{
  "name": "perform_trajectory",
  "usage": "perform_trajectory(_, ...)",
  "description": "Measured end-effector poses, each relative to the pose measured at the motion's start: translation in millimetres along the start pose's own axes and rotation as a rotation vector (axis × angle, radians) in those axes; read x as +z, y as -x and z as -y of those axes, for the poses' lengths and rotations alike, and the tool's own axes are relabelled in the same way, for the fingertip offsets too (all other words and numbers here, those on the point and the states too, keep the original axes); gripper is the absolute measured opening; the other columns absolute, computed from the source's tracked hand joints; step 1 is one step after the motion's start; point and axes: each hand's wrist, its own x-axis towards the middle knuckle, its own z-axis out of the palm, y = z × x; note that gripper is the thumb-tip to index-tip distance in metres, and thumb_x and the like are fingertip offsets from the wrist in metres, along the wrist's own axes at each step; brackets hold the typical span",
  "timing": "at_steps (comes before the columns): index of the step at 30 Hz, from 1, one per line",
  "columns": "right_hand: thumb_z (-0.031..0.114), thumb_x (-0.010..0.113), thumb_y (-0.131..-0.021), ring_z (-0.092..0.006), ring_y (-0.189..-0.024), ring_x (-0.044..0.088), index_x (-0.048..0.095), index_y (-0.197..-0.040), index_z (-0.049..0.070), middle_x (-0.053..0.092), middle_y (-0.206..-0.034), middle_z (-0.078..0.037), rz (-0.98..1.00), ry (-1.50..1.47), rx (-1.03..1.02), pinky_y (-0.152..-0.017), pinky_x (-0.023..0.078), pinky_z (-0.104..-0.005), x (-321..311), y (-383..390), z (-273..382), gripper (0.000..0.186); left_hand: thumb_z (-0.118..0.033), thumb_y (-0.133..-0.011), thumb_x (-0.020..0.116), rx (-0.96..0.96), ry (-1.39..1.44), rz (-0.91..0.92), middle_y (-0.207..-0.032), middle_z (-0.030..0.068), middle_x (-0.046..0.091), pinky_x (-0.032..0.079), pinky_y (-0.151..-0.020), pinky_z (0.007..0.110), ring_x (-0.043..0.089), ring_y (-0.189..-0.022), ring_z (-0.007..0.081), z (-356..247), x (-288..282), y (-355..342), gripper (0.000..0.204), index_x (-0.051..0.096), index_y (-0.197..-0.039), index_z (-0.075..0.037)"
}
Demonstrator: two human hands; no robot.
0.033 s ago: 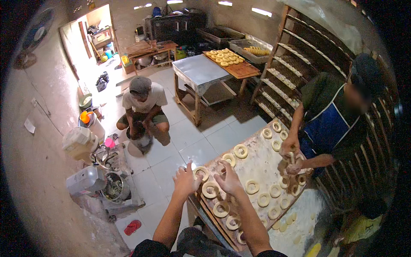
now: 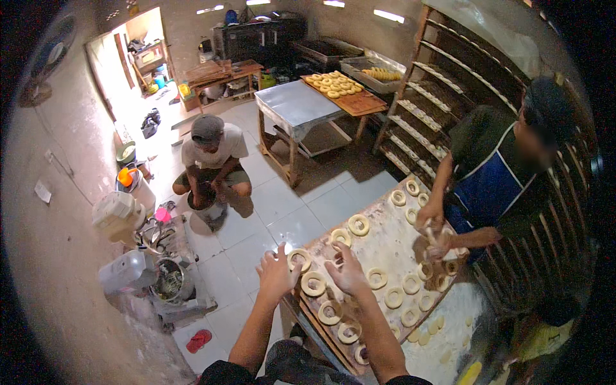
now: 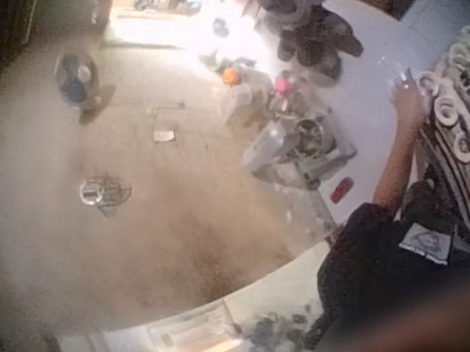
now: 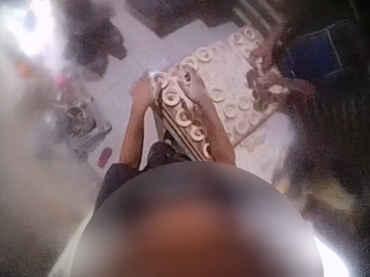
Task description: The person shapes small dough pieces into rings by hand and places them on a wooden board. Other workers are also shaping dough nearby in a bakery setting.
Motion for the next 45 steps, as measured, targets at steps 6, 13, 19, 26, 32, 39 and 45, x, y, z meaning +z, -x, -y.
perform_trajectory(6, 0.021, 0.064, -0.092, -0.0201, -0.074, 0.064, 0.061, -0.121, 0.009, 0.066, -0.084, -0.012, -0.266, -0.094, 0.257, -0.072, 0.052, -0.0339, -59.2, 129.0, -36.6, 0.031, -0.024, -0.091, 0.063, 0.233, 0.154, -0.156, -0.122, 0.0288, 0.053, 0.034, -0.1, 0.058, 0.048, -0.116, 0.0458, -35.5, 20.5, 43.3, 0.054, 0.047, -0.137, -0.002)
perform_trajectory(13, 0.025, 0.059, -0.093, -0.0373, -0.092, 0.068, 0.067, -0.108, 0.01, 0.07, -0.101, -0.02, -0.613, 0.292, 0.822, -0.08, 0.053, -0.0473, -151.8, 304.3, -130.4, 0.023, -0.004, -0.086, 0.059, 0.625, 0.501, 0.104, -0.088, 0.0199, 0.06, 0.047, -0.077, 0.045, 0.06, -0.084, 0.0358, -141.7, 82.8, 94.9, 0.026, 0.061, -0.112, -0.001)
perform_trajectory(19, 0.034, 0.063, -0.091, -0.0354, -0.1, 0.066, 0.062, -0.112, 0.007, 0.07, -0.103, -0.016, -0.339, 0.619, 0.79, -0.086, 0.052, -0.0471, -162.9, 301.9, -160.7, 0.034, -0.006, -0.089, 0.06, 0.821, 0.55, 0.464, -0.085, 0.0222, 0.067, 0.051, -0.067, 0.045, 0.066, -0.076, 0.0388, -214.4, 142.6, 155.1, 0.019, 0.062, -0.108, -0.003)
perform_trajectory(26, 0.023, 0.074, -0.088, -0.0247, -0.093, 0.065, 0.048, -0.119, 0.005, 0.063, -0.102, -0.016, -0.449, -0.416, 0.438, -0.082, 0.054, -0.0378, -184.4, 355.0, -141.8, 0.044, -0.022, -0.097, 0.062, 0.619, 0.379, 0.656, -0.08, 0.0191, 0.071, 0.054, -0.064, 0.04, 0.071, -0.073, 0.032, -249.6, 194.2, 223.8, 0.027, 0.064, -0.114, -0.001)
perform_trajectory(32, 0.004, 0.073, -0.084, -0.0197, -0.099, 0.062, 0.041, -0.125, 0.007, 0.058, -0.103, -0.011, -0.454, -0.594, 0.348, -0.084, 0.054, -0.0349, -207.3, 398.7, -119.0, 0.052, -0.027, -0.092, 0.07, 0.633, 0.582, 0.698, -0.086, 0.0126, 0.073, 0.055, -0.071, 0.033, 0.071, -0.077, 0.0188, -274.8, 168.2, 271.0, 0.029, 0.068, -0.102, 0.0)
perform_trajectory(39, 0.005, 0.072, -0.081, -0.0229, -0.104, 0.058, 0.042, -0.132, 0.007, 0.058, -0.109, -0.007, -0.867, 0.243, 0.183, -0.081, 0.051, -0.0394, -174.6, 365.4, -133.2, 0.059, -0.005, -0.076, 0.075, 0.941, 0.382, 0.375, -0.085, 0.0098, 0.068, 0.052, -0.078, 0.038, 0.066, -0.084, 0.0295, -279.3, 171.0, 288.4, 0.031, 0.065, -0.106, -0.003)
perform_trajectory(45, 0.012, 0.076, -0.077, -0.0252, -0.09, 0.065, 0.042, -0.137, 0.005, 0.065, -0.098, -0.014, -0.36, -1.325, -0.074, -0.077, 0.053, -0.0357, -171.1, 370.1, -125.4, 0.07, 0.004, -0.074, 0.066, 0.916, 0.568, -0.126, -0.117, 0.0202, 0.054, 0.046, -0.091, 0.047, 0.053, -0.113, 0.0391, -260.1, 195.3, 276.7, 0.059, 0.048, -0.128, -0.007)
